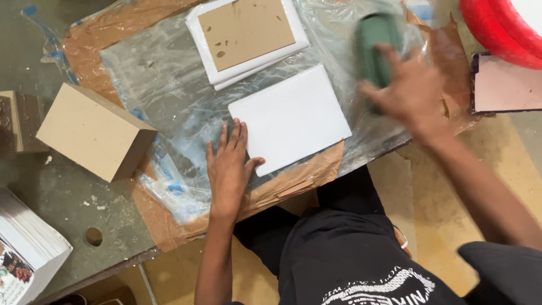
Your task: The person places a brown cardboard cover onto a white book block, presses the edges, and flips the assembly. They repeat this process for multiple units, stacking the finished books on the table. A green brush is used to smooth the surface of each assembled book.
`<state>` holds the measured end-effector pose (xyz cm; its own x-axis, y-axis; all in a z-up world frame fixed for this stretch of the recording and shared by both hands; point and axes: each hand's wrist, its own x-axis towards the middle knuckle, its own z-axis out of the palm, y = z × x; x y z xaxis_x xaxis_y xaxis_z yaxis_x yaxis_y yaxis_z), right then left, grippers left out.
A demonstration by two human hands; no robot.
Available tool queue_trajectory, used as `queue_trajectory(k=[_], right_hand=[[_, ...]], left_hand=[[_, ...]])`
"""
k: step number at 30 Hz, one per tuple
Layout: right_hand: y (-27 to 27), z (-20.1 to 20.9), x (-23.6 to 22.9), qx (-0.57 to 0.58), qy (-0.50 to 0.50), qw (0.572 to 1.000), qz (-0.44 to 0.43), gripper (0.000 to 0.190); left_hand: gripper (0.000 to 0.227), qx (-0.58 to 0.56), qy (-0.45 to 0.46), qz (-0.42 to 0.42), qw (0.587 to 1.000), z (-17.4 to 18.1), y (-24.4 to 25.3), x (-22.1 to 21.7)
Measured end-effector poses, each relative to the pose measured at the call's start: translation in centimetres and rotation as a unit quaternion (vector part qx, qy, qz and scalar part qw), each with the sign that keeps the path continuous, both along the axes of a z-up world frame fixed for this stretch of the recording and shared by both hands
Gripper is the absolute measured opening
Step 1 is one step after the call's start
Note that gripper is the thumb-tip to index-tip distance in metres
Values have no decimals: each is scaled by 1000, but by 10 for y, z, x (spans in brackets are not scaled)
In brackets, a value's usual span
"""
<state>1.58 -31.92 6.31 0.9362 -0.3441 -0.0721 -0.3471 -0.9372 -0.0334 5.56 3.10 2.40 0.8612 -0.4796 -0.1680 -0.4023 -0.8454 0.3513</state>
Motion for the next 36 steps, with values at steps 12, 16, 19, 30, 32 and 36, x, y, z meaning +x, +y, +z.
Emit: queue_trajectory(k=[12, 16, 19, 30, 32, 36], right_hand=[[51, -39, -34, 59, 47, 997, -9, 90], [5, -3, -28, 30, 143, 985, -89, 89], [68, 1, -5, 85, 88, 992, -7, 98], [214, -58, 31, 284, 45, 927, 241, 103], [142, -39, 21, 259, -58, 942, 204, 97], [3, -4, 2, -12, -159, 986, 58, 60]], left_hand=[[70, 225, -101, -30, 969, 0, -26, -27], [70, 123, -48, -192, 972, 1, -106, -88], [67, 158, -143, -148, 966, -16, -161, -133], [74, -167, -149, -93, 970, -8, -131, -139], [61, -20, 238, -133, 962, 25, -96, -139], [38, 51, -56, 35, 996, 45, 15, -75]])
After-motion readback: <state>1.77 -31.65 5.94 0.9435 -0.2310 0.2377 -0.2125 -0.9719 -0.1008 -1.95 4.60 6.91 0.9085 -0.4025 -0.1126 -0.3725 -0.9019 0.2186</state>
